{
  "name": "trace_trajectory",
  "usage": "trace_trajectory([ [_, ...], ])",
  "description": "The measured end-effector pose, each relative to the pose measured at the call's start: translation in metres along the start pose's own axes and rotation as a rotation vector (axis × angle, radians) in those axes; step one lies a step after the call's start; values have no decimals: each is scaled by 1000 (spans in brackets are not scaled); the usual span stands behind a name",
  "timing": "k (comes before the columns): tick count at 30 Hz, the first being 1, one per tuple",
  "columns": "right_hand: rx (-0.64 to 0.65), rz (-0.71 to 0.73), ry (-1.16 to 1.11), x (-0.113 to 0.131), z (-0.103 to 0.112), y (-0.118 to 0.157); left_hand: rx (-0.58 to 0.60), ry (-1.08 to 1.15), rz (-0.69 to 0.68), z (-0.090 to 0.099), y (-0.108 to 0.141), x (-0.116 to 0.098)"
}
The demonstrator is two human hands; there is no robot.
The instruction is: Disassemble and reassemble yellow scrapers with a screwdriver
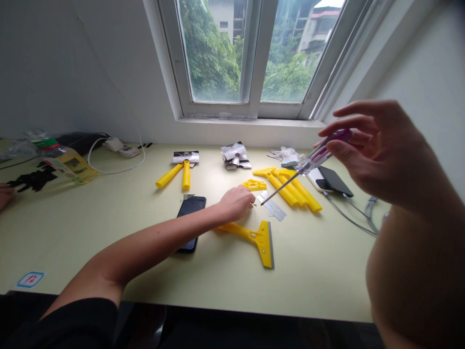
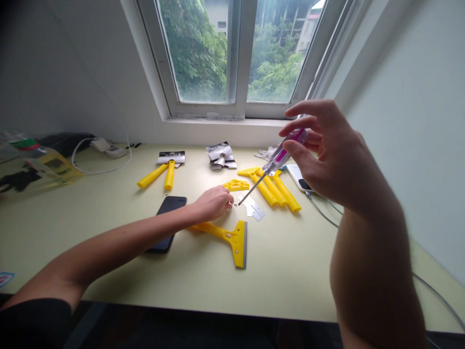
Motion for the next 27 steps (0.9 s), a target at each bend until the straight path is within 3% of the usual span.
trace_trajectory([
  [5,-5,16,-21,3,2,0,-39,37,-31,9,11,-2],
  [9,-14,-14,-117,6,8,0,10,106,-150,14,32,-31],
  [13,17,-61,-259,10,6,1,125,87,-250,2,50,-60],
  [17,48,-152,-645,13,-5,1,147,47,-278,-12,53,-66],
  [23,47,-502,-1104,5,-43,6,97,-5,-276,-17,51,-64],
  [27,73,-506,-1230,13,-57,10,81,2,-264,-18,52,-65],
])
Point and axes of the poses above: each hand's wrist, its own y-axis away from the middle knuckle, its own z-axis out of the back of the hand, x = y × z, the point moved 9 cm from there along -y, towards the middle knuckle, and after that the axes turned 15 degrees about -z, right-handed, at the moved point
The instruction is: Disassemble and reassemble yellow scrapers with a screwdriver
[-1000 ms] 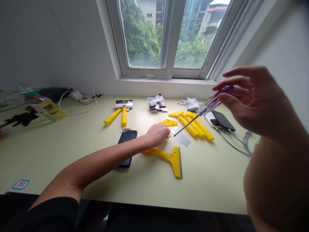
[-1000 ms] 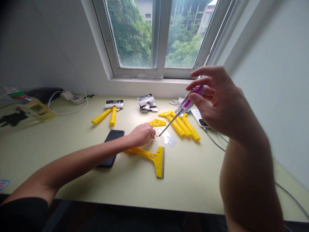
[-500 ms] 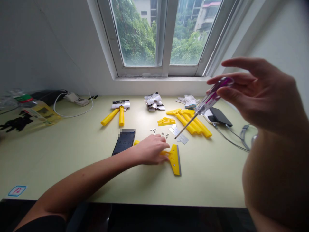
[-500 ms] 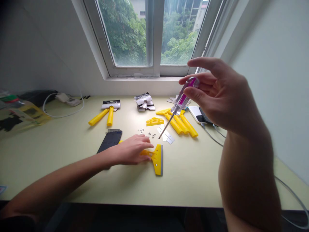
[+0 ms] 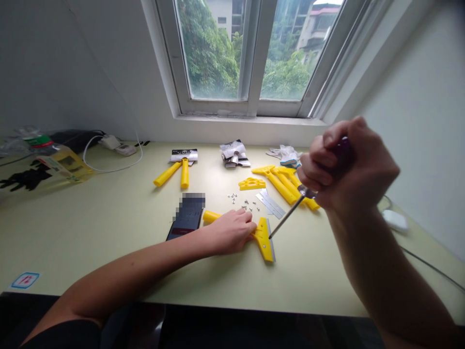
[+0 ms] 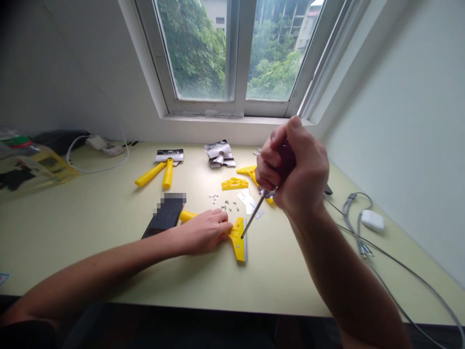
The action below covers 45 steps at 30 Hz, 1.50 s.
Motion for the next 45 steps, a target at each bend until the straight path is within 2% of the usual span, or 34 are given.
trace_trajectory([
  [8,217,-49,32,-21,-25,5,4,61,2,-1,0,0],
  [12,260,-81,33,-30,-31,5,-2,51,-1,-2,0,0],
  [19,230,-82,48,-33,-30,6,-10,50,-1,-3,1,-1],
  [24,71,12,103,-34,-22,7,6,0,-6,-4,1,-4],
  [26,55,30,117,-34,-23,10,11,-20,-7,-5,1,-5],
  [28,137,-3,122,-36,-30,15,15,-32,-11,-5,0,-6],
  [31,335,-87,122,-36,-40,24,13,-48,-18,-5,-1,-8],
  [33,431,-121,126,-32,-39,28,10,-63,-23,-5,-1,-9],
  [35,452,-130,187,-28,-31,30,7,-80,-25,-5,-1,-9],
  [37,409,-152,243,-26,-19,30,0,-88,-26,-6,-1,-9],
  [39,346,-182,182,-25,-7,32,-9,-84,-29,-6,0,-9],
  [41,373,-233,67,-27,-8,38,-15,-71,-32,-6,0,-9],
  [43,550,-303,50,-31,-25,50,-10,-57,-39,-5,0,-9],
  [45,755,-374,167,-36,-46,63,-8,-27,-23,-4,0,-8],
])
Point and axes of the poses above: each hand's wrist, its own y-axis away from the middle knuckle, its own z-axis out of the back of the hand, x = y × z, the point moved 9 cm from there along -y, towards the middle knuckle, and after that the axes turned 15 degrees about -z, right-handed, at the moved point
